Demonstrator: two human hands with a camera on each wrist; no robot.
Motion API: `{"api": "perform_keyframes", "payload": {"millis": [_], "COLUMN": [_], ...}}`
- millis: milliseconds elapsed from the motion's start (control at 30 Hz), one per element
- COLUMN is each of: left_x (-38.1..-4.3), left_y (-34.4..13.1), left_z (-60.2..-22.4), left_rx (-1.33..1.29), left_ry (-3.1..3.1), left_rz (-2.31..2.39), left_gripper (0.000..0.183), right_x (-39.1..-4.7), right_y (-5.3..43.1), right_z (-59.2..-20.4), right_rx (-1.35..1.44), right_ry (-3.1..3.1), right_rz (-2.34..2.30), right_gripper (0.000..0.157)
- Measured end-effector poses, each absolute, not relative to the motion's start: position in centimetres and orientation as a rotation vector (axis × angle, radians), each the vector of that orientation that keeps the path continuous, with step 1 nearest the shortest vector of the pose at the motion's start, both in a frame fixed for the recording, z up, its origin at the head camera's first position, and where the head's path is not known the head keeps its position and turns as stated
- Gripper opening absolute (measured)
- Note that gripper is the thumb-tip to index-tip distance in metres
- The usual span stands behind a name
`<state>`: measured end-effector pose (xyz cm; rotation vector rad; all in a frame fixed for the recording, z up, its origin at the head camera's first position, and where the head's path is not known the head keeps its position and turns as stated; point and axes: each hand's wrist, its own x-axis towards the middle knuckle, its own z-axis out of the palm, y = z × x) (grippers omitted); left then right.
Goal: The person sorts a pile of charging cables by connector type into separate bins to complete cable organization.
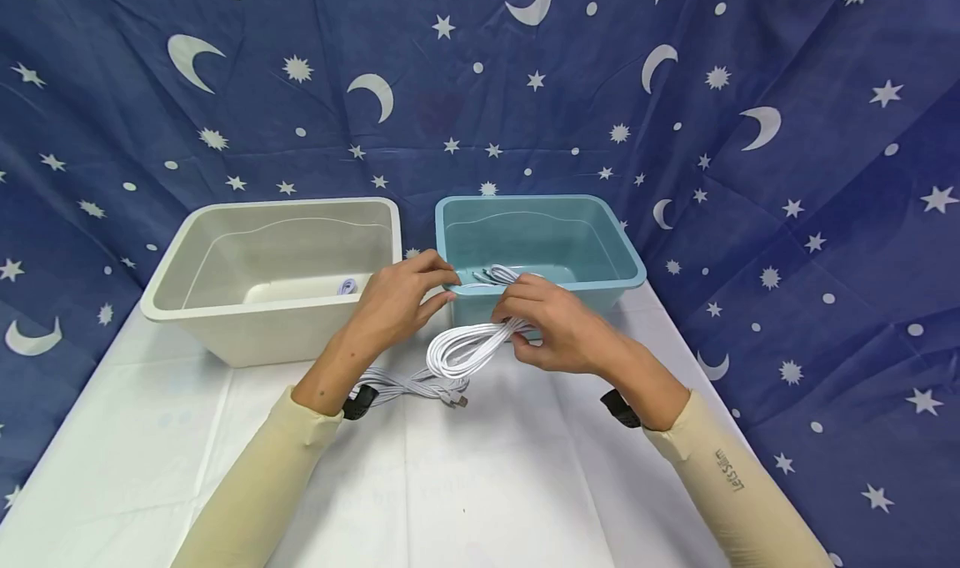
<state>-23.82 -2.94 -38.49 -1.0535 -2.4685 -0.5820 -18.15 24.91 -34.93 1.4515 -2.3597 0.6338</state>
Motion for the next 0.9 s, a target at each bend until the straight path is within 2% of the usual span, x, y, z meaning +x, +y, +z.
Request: {"api": "perform_keyframes", "payload": {"millis": [333,700,900], "left_x": [-23.9,-24.0,-24.1], "left_y": [-2.9,-3.0,-3.0], "left_z": [-38.5,-38.4,-38.6], "left_rx": [-1.059,-1.048,-1.046], "left_ry": [-2.476,-2.469,-2.488], "left_rz": [-0.586,-0.593,-0.583], "left_gripper": [0.022,0.021,0.022], "right_x": [-19.9,-22.3,-23.4], "right_y": [26.8,28.5,29.2], "right_z": [-32.7,-32.4,-32.9], "right_rx": [1.329,1.143,1.016], "right_ry": [-2.337,-2.336,-2.397], "right_rz": [0.734,0.837,0.803], "right_gripper": [0.036,0.039,0.033]}}
